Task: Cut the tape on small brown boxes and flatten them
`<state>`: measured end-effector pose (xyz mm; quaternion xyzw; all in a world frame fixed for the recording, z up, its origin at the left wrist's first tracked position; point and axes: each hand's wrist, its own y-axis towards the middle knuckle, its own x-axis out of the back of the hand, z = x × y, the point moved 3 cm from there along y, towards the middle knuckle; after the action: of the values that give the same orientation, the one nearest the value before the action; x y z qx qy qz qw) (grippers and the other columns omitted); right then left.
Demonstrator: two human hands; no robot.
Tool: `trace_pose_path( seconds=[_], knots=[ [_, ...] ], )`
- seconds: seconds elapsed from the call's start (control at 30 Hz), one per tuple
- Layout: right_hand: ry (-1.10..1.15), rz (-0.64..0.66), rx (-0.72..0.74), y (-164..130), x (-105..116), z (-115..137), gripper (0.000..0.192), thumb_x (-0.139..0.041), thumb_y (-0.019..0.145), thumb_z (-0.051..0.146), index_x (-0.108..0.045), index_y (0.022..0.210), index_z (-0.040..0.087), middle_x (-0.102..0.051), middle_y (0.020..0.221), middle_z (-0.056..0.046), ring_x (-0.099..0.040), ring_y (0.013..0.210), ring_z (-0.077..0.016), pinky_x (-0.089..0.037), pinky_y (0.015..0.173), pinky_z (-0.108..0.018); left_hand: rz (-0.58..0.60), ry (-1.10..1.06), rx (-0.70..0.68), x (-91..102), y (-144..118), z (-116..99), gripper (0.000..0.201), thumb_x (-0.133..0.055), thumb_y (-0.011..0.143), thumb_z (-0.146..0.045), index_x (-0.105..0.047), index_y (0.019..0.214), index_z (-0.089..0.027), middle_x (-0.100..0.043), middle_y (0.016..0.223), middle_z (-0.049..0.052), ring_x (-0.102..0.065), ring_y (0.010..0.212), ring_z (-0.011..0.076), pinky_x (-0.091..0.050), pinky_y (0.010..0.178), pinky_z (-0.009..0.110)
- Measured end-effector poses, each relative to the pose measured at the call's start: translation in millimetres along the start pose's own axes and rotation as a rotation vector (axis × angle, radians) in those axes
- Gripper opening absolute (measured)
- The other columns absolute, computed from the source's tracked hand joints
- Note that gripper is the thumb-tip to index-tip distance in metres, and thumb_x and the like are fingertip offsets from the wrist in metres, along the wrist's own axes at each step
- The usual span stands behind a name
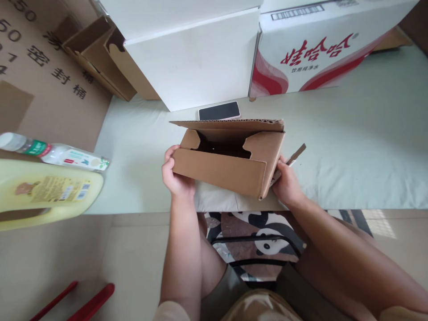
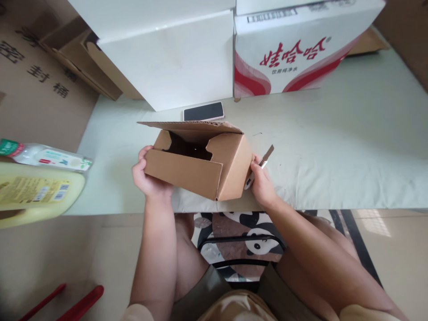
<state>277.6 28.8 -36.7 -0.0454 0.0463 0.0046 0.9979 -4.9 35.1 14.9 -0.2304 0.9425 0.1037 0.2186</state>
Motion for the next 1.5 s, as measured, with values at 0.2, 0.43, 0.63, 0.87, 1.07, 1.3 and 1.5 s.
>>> trace_pose_path(
  seconds=[0.2, 0.43, 0.63, 0.87, 1.07, 1.3, 1.5],
  knots=[
    [-0.018, -0.069, 0.007, -3.0, -1.2, 7.0, 0.021, -0.046, 0.094, 0.042, -0.061, 0.100, 0.027, -0.062, 0.095, -0.001, -0.057, 0.088, -0.0205, -0.049, 0.078, -0.033, -0.025, -0.049, -0.009, -1.5, -0.9, 1.2, 0.030, -0.059, 0.079, -0.046, -0.067, 0.097, -0.024, -0.067, 0.101, 0.005, -0.063, 0.093, 0.0218, -0.049, 0.077, 0.032],
    [-0.079, -0.059, 0.073, -1.9, -0.4, 7.1, 0.025, -0.046, 0.094, 0.044, -0.062, 0.101, 0.027, -0.065, 0.100, -0.003, -0.060, 0.095, -0.0236, -0.052, 0.084, -0.038, -0.018, -0.050, -0.017, -0.6, 0.0, 2.3, 0.030, -0.057, 0.081, -0.045, -0.069, 0.097, -0.023, -0.067, 0.102, 0.006, -0.063, 0.095, 0.0224, -0.050, 0.078, 0.032],
    [-0.037, -0.067, 0.031, -0.8, -1.2, 4.6, 0.019, -0.045, 0.093, 0.041, -0.058, 0.095, 0.027, -0.060, 0.091, -0.001, -0.057, 0.087, -0.0200, -0.051, 0.077, -0.033, -0.044, -0.050, -0.025, -2.0, -0.6, 0.9, 0.029, -0.057, 0.079, -0.044, -0.070, 0.095, -0.023, -0.068, 0.099, 0.005, -0.064, 0.091, 0.0209, -0.051, 0.075, 0.031],
    [-0.032, -0.089, 0.021, -1.2, -1.5, 7.0, 0.017, -0.043, 0.092, 0.034, -0.058, 0.092, 0.026, -0.056, 0.085, 0.000, -0.054, 0.080, -0.0181, -0.049, 0.074, -0.030, -0.047, -0.058, -0.017, -3.4, -0.9, 1.3, 0.029, -0.056, 0.079, -0.044, -0.068, 0.095, -0.023, -0.067, 0.099, 0.006, -0.062, 0.092, 0.0218, -0.049, 0.076, 0.033],
    [-0.128, -0.089, 0.072, -2.5, -1.5, 13.3, 0.016, -0.044, 0.092, 0.030, -0.058, 0.087, 0.025, -0.057, 0.090, -0.003, -0.053, 0.084, -0.0195, -0.050, 0.074, -0.031, -0.041, -0.046, -0.013, -3.2, -1.3, 1.5, 0.030, -0.053, 0.081, -0.043, -0.068, 0.097, -0.023, -0.067, 0.102, 0.006, -0.062, 0.095, 0.0232, -0.048, 0.078, 0.033],
    [-0.066, -0.086, 0.026, -2.3, -2.6, 11.9, 0.015, -0.044, 0.091, 0.033, -0.056, 0.089, 0.025, -0.053, 0.082, -0.001, -0.048, 0.074, -0.0176, -0.046, 0.065, -0.029, -0.066, -0.050, -0.021, -2.6, -0.5, 1.8, 0.030, -0.055, 0.079, -0.043, -0.070, 0.096, -0.023, -0.068, 0.101, 0.006, -0.063, 0.093, 0.0221, -0.049, 0.077, 0.032],
    [-0.097, -0.102, 0.045, -3.1, -2.9, 15.3, 0.017, -0.046, 0.091, 0.032, -0.061, 0.091, 0.025, -0.059, 0.092, -0.003, -0.053, 0.086, -0.0195, -0.049, 0.075, -0.031, -0.050, -0.009, -0.016, -3.6, -1.0, 0.3, 0.032, -0.056, 0.079, -0.047, -0.069, 0.097, -0.023, -0.068, 0.101, 0.006, -0.064, 0.094, 0.0225, -0.051, 0.077, 0.033]
  ],
)
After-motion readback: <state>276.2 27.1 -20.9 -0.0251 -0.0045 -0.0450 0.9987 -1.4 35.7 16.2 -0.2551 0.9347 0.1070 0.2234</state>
